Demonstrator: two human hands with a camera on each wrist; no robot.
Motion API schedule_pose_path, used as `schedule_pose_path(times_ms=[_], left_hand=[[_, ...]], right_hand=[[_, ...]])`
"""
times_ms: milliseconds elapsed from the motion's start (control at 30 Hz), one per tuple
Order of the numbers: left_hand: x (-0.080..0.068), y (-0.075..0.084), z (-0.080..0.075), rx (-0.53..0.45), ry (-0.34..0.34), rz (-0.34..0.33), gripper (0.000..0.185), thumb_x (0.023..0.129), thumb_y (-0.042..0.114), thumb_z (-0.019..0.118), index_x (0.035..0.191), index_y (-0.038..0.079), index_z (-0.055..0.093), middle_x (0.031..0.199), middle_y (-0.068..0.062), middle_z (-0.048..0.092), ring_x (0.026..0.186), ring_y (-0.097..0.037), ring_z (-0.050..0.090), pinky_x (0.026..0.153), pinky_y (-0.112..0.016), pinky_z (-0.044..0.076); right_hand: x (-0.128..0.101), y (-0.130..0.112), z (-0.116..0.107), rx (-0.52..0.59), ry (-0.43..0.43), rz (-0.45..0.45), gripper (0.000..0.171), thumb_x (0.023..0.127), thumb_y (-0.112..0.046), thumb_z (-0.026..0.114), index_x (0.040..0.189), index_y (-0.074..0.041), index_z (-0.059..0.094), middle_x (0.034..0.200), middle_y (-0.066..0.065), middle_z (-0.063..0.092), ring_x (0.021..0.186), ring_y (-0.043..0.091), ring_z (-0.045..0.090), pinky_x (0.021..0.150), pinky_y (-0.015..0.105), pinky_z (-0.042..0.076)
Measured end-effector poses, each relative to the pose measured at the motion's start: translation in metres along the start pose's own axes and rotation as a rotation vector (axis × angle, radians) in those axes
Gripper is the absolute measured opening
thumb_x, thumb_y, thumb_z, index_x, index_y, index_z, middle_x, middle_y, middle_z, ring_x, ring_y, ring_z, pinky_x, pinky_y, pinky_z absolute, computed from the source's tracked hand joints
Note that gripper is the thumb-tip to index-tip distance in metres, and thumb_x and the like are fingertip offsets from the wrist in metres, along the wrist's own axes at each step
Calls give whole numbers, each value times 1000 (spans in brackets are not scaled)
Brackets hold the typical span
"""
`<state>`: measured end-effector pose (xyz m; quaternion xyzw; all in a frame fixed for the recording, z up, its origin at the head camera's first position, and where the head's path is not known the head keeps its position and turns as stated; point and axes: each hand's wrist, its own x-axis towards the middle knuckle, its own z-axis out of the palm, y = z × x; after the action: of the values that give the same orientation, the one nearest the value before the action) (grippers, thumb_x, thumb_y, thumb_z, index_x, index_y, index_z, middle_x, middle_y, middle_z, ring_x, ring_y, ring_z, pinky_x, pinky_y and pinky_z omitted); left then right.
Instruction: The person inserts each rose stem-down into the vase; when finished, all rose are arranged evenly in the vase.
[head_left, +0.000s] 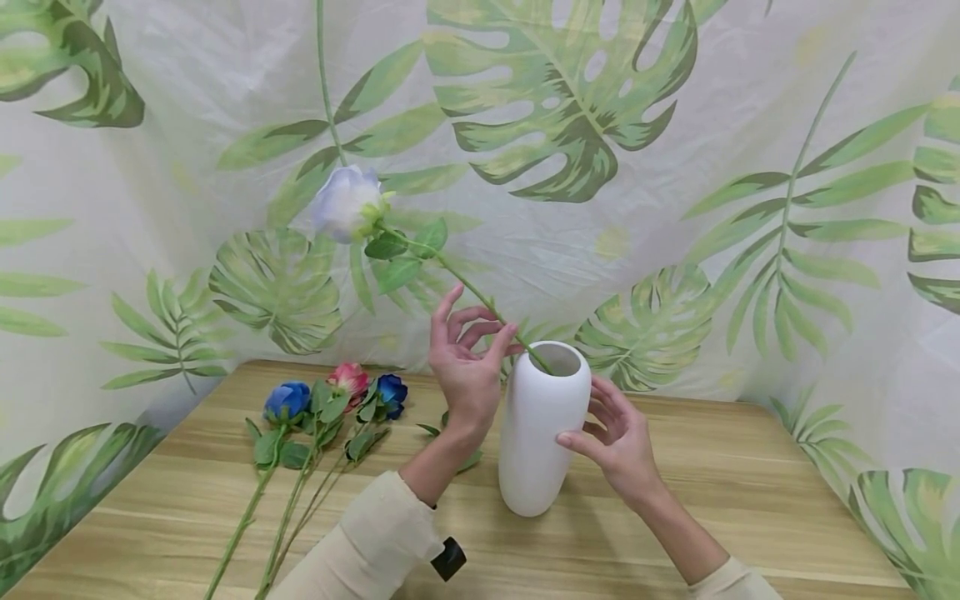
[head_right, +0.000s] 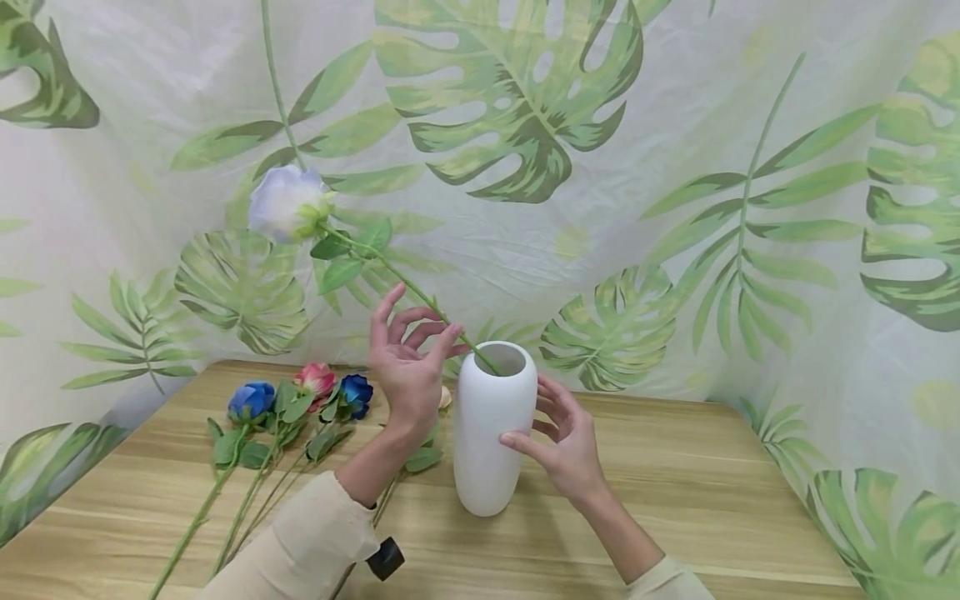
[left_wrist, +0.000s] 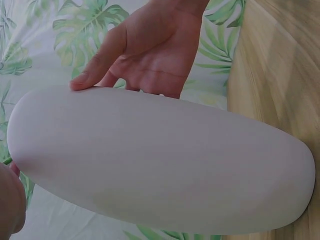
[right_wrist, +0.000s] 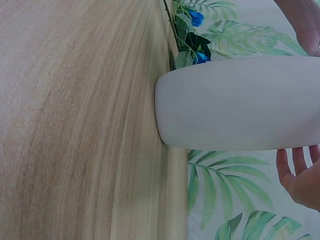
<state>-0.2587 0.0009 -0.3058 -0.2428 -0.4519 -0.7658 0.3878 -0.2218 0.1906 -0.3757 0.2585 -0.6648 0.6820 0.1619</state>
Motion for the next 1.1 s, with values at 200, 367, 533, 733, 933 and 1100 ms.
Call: schedule_pose_path(times_ms=[200, 367, 533, 733, 933, 1100], left_hand=[[-1, 1, 1, 41, -28, -1, 71, 83, -22, 72, 146, -5, 43, 104, -9, 61, 85, -11, 68, 67, -40, 66], [-4, 2, 1, 113, -43, -3, 68, 84, -18, 75, 144, -4, 45, 103, -18, 62, 85, -9, 68, 68, -31, 65], [-5, 1, 1, 162, -60, 5, 68, 84, -17, 76, 144, -3, 46, 105, -22, 62, 86, -15, 70, 70, -27, 63], [-6, 2, 0, 162, -80, 3, 69, 85, -15, 75, 146, -3, 45, 110, -24, 64, 89, -41, 70, 73, -30, 64], [-8, 1, 0, 163, -94, 22, 64, 87, -15, 74, 144, -4, 47, 106, -28, 64, 92, -31, 71, 76, -27, 63], [-9, -1, 0, 166, -98, 33, 55, 90, -12, 71, 141, -4, 50, 103, -26, 64, 91, -18, 70, 80, -28, 63]], right_hand=[[0, 0, 0, -5, 2, 3, 73, 78, 17, 77, 144, -4, 56, 130, -1, 67, 112, 16, 66, 87, 30, 59], [0, 0, 0, -7, 5, 5, 73, 78, 17, 77, 144, -4, 55, 130, -1, 67, 112, 16, 66, 87, 30, 60], [0, 1, 0, -8, 4, 5, 73, 78, 18, 77, 144, -4, 55, 130, -1, 67, 112, 16, 66, 87, 30, 60], [0, 1, 0, -3, 7, 2, 73, 78, 18, 76, 144, -4, 55, 130, -1, 67, 112, 16, 66, 87, 30, 60], [0, 0, 0, -3, 5, 2, 73, 78, 18, 76, 144, -4, 55, 129, 0, 67, 112, 16, 67, 87, 29, 60], [-1, 0, 1, -9, 6, 3, 73, 78, 19, 76, 145, -2, 54, 129, 0, 67, 112, 17, 67, 87, 30, 60]])
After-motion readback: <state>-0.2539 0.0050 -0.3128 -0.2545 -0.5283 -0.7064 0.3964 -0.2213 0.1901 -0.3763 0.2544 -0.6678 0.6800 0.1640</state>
